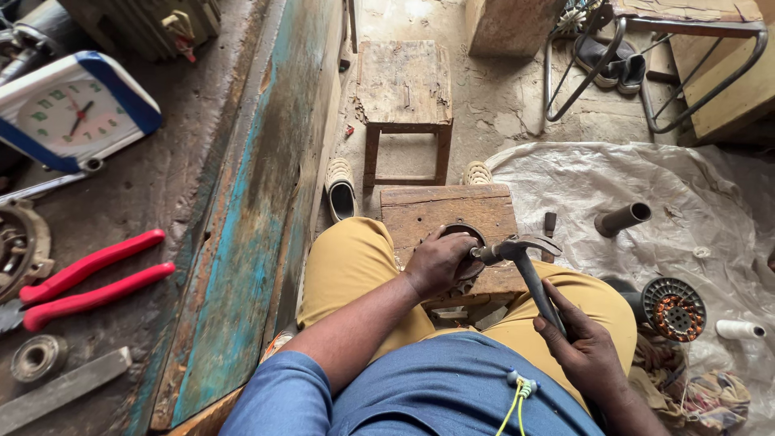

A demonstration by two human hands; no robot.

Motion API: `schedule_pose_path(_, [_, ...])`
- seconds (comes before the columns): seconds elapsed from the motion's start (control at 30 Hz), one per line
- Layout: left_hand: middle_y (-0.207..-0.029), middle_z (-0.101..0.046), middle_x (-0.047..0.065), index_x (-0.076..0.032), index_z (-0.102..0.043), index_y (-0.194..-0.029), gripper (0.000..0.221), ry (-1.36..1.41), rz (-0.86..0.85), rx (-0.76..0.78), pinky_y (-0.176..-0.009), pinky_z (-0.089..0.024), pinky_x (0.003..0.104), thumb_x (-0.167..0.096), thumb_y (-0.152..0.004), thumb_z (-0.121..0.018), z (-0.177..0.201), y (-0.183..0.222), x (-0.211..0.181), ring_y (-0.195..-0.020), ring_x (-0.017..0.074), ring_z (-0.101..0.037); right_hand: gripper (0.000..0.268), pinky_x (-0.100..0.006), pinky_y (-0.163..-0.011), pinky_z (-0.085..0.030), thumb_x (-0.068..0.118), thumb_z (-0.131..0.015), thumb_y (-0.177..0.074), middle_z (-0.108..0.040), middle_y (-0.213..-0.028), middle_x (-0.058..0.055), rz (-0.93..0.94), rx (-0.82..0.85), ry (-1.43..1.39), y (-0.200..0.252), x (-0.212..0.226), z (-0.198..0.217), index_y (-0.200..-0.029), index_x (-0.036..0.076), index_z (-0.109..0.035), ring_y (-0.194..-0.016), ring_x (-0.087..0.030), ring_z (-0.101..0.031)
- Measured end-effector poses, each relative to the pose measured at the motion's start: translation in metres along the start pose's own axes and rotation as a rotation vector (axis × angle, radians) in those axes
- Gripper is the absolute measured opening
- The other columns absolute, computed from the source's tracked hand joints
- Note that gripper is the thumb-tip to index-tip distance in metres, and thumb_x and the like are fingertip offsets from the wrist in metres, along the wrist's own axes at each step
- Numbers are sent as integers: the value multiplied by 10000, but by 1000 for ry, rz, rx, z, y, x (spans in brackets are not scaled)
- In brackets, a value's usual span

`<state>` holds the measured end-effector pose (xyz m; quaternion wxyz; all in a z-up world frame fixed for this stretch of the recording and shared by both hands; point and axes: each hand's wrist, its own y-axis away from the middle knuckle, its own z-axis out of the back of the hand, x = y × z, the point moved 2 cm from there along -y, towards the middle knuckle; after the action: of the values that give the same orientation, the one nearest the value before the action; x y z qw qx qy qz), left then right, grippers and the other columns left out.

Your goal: The person uses a hammer and a metal punch to repeatedly strike a cylindrical metal part resting on a wooden block. They rotate the part and adjust the punch position between strikes to work on different areas of the component.

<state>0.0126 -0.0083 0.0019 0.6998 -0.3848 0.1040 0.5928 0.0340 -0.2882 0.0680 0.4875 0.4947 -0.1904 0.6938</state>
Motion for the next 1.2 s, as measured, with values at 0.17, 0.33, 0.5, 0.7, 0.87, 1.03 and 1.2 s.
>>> schedule_pose_path(0.17, [-1054, -714, 58, -126, -614, -1146, 256, 79, 24, 11, -975, -529, 495, -261, -955, -718, 7, -3, -1, -992, 263, -717, 660, -236, -484, -395, 128, -739, -863, -584, -671, 42, 17, 15, 3, -4, -1, 1, -1498, 177, -566, -552, -45, -456])
schedule_pose_path(0.33, [-1036, -688, 91, -99, -606, -1119, 237, 202, 7, -7, -843, -570, 410, -186, -936, -729, 15, -3, -7, -972, 305, -708, 635, -252, -471, -399, 152, -742, -862, -572, -634, 33, 43, 25, 61, -6, -3, 5, -1476, 165, -580, -521, -59, -464])
schedule_pose_path(0.5, [-1091, -686, 112, -87, -599, -1114, 269, 208, -82, -61, -892, -562, 417, -96, -879, -728, 19, -4, -10, -1048, 336, -695, 635, -261, -473, -429, 176, -726, -872, -562, -601, 22, 63, 31, 132, -8, -1, 6, -1486, 168, -566, -506, -70, -484])
schedule_pose_path(0.7, [-1132, -677, 131, -75, -595, -1132, 282, 214, -40, -33, -926, -549, 420, -97, -886, -732, 17, -1, -10, -1098, 344, -677, 641, -248, -523, -429, 177, -726, -877, -588, -671, 34, 163, 4, 125, -5, 3, -1, -1490, 158, -540, -576, -56, -479])
schedule_pose_path(0.87, [-1103, -683, 121, -81, -592, -1125, 269, 205, 2, 12, -915, -554, 422, -140, -910, -743, 16, -2, -9, -1088, 336, -686, 657, -278, -514, -440, 202, -732, -874, -567, -600, -36, 26, 22, 182, -5, -1, 0, -1507, 215, -557, -526, -98, -485])
schedule_pose_path(1.03, [-1146, -683, 136, -88, -597, -1130, 261, 201, 25, 53, -952, -551, 429, -168, -921, -731, 13, 0, -7, -1130, 341, -679, 553, -307, -562, -474, 276, -678, -913, -604, -621, -79, 84, 50, 249, -6, -2, -2, -1448, 165, -596, -568, -134, -534])
schedule_pose_path(1.2, [-1220, -686, 151, -96, -598, -1159, 243, 166, -4, 43, -1020, -533, 441, -179, -954, -698, 5, 4, -1, -1212, 361, -657, 489, -350, -606, -519, 353, -636, -924, -688, -685, -112, 69, 67, 316, -7, -4, -6, -1350, 112, -629, -593, -188, -653])
